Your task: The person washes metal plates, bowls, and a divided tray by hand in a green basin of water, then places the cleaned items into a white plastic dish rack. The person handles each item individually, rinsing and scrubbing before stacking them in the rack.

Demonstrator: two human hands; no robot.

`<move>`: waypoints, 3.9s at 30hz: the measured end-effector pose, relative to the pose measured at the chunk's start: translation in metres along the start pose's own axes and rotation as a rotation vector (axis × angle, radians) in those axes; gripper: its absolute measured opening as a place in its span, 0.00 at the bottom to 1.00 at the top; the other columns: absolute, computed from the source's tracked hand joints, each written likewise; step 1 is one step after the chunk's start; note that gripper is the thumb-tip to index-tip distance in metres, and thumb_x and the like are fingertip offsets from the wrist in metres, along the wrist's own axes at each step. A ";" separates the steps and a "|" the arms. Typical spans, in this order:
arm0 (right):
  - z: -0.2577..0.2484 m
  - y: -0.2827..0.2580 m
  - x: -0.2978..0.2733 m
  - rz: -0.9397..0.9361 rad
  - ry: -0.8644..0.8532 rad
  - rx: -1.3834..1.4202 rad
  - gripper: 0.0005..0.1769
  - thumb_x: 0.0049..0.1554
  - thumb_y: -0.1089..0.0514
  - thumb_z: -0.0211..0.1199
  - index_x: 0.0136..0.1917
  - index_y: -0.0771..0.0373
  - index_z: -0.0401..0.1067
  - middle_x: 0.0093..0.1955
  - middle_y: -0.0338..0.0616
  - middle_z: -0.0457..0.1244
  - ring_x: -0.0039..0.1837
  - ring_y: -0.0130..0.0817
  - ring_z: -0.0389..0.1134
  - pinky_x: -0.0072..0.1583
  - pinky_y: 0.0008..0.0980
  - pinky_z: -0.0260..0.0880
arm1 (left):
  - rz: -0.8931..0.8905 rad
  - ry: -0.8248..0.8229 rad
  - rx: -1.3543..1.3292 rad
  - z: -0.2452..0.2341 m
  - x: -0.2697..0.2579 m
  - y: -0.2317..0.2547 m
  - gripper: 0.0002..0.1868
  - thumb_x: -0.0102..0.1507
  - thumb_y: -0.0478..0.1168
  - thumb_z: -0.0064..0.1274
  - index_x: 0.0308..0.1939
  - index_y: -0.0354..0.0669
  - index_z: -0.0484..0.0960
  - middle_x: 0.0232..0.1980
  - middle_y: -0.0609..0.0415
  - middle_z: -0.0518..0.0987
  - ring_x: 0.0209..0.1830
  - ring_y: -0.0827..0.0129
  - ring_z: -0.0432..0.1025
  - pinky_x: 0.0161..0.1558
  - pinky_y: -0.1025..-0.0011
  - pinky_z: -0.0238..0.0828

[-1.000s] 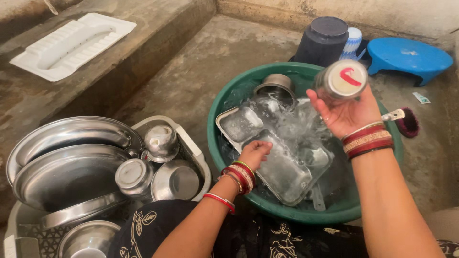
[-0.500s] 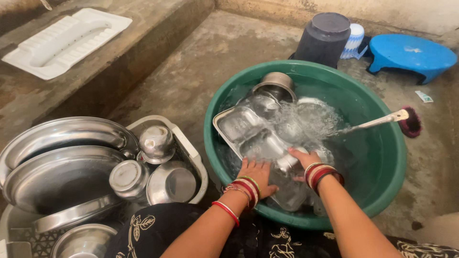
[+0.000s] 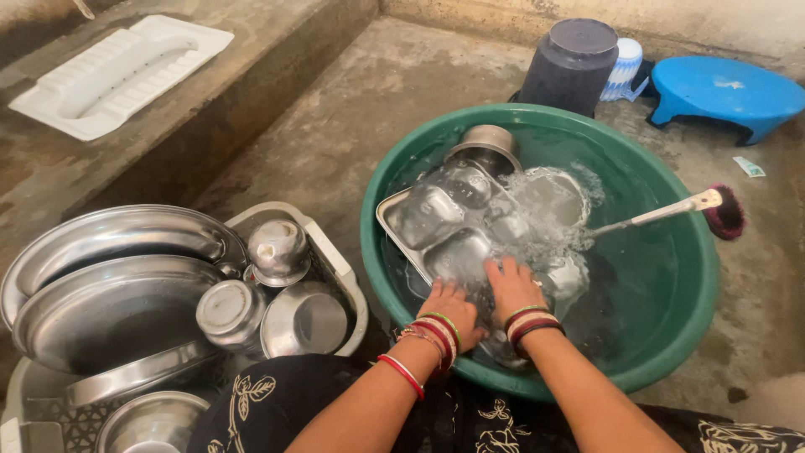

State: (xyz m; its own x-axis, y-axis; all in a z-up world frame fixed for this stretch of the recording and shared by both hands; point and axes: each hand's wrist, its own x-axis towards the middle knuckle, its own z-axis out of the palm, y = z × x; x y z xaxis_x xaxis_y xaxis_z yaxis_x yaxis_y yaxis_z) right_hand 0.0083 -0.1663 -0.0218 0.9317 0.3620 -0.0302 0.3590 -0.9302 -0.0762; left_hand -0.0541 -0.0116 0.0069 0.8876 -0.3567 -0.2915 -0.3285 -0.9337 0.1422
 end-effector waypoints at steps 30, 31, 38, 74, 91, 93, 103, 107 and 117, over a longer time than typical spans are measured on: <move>-0.147 -0.031 0.008 0.515 -0.180 1.609 0.35 0.63 0.31 0.45 0.73 0.53 0.60 0.65 0.46 0.61 0.57 0.49 0.67 0.54 0.59 0.70 | 0.085 0.905 -0.864 -0.108 -0.059 -0.015 0.40 0.58 0.46 0.65 0.74 0.58 0.67 0.64 0.38 0.71 0.61 0.45 0.73 0.62 0.58 0.72; -0.144 -0.039 0.012 0.477 -0.163 1.539 0.35 0.62 0.32 0.45 0.74 0.52 0.60 0.66 0.44 0.61 0.59 0.47 0.66 0.55 0.57 0.69 | 0.048 0.867 -0.820 -0.113 -0.064 -0.027 0.40 0.57 0.48 0.65 0.73 0.59 0.68 0.62 0.38 0.72 0.60 0.46 0.73 0.61 0.58 0.73; -0.076 -0.111 0.065 -0.040 -0.063 0.953 0.41 0.54 0.39 0.64 0.75 0.59 0.62 0.66 0.52 0.64 0.65 0.44 0.68 0.64 0.45 0.66 | -0.145 0.871 -0.656 -0.151 -0.124 -0.175 0.40 0.51 0.52 0.69 0.66 0.57 0.72 0.56 0.45 0.82 0.58 0.54 0.79 0.61 0.61 0.76; -0.067 -0.244 0.209 -0.216 0.132 1.317 0.55 0.49 0.55 0.83 0.79 0.67 0.51 0.71 0.55 0.61 0.71 0.41 0.66 0.71 0.36 0.69 | -0.953 0.621 -0.682 -0.104 -0.162 -0.328 0.40 0.55 0.53 0.66 0.70 0.71 0.66 0.66 0.45 0.69 0.62 0.44 0.71 0.60 0.52 0.69; -0.083 -0.236 0.128 -0.329 0.047 1.196 0.62 0.38 0.58 0.81 0.76 0.64 0.47 0.69 0.54 0.57 0.68 0.42 0.65 0.66 0.39 0.70 | -0.845 0.290 -0.669 -0.074 -0.117 -0.313 0.38 0.64 0.55 0.54 0.77 0.69 0.57 0.76 0.40 0.61 0.71 0.43 0.64 0.69 0.48 0.60; -0.078 -0.248 0.108 -0.405 0.022 1.051 0.62 0.35 0.56 0.83 0.75 0.64 0.50 0.70 0.55 0.58 0.71 0.45 0.63 0.70 0.41 0.64 | -0.877 0.328 -0.644 -0.078 -0.116 -0.311 0.36 0.64 0.58 0.52 0.76 0.66 0.59 0.76 0.41 0.62 0.71 0.44 0.65 0.69 0.47 0.60; -0.060 -0.282 0.016 -0.357 -0.028 0.156 0.63 0.38 0.42 0.82 0.78 0.54 0.51 0.77 0.59 0.48 0.77 0.59 0.48 0.71 0.58 0.48 | -0.893 0.371 -0.569 -0.100 -0.121 -0.285 0.37 0.59 0.63 0.57 0.70 0.59 0.69 0.73 0.42 0.65 0.70 0.45 0.66 0.67 0.44 0.61; -0.065 -0.266 0.019 -0.450 -0.025 0.339 0.56 0.42 0.46 0.79 0.75 0.59 0.53 0.77 0.64 0.46 0.76 0.62 0.50 0.70 0.50 0.54 | -0.848 0.366 -0.493 -0.106 -0.113 -0.267 0.37 0.58 0.64 0.58 0.68 0.60 0.72 0.72 0.43 0.66 0.72 0.46 0.62 0.68 0.40 0.56; -0.041 -0.102 0.062 -0.071 0.154 0.373 0.31 0.55 0.42 0.65 0.67 0.57 0.67 0.72 0.50 0.58 0.75 0.53 0.57 0.73 0.49 0.57 | -0.473 0.373 -0.272 -0.107 -0.070 -0.177 0.35 0.58 0.63 0.59 0.65 0.53 0.75 0.66 0.40 0.69 0.72 0.46 0.61 0.67 0.41 0.55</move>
State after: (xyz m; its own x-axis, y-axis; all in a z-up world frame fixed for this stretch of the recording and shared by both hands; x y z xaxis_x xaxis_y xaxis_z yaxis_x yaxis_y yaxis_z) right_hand 0.0320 -0.0513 0.0254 0.9130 0.3849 0.1351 0.4040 -0.8073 -0.4303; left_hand -0.0234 0.1822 0.1038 0.9846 0.1701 -0.0408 0.1740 -0.9286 0.3277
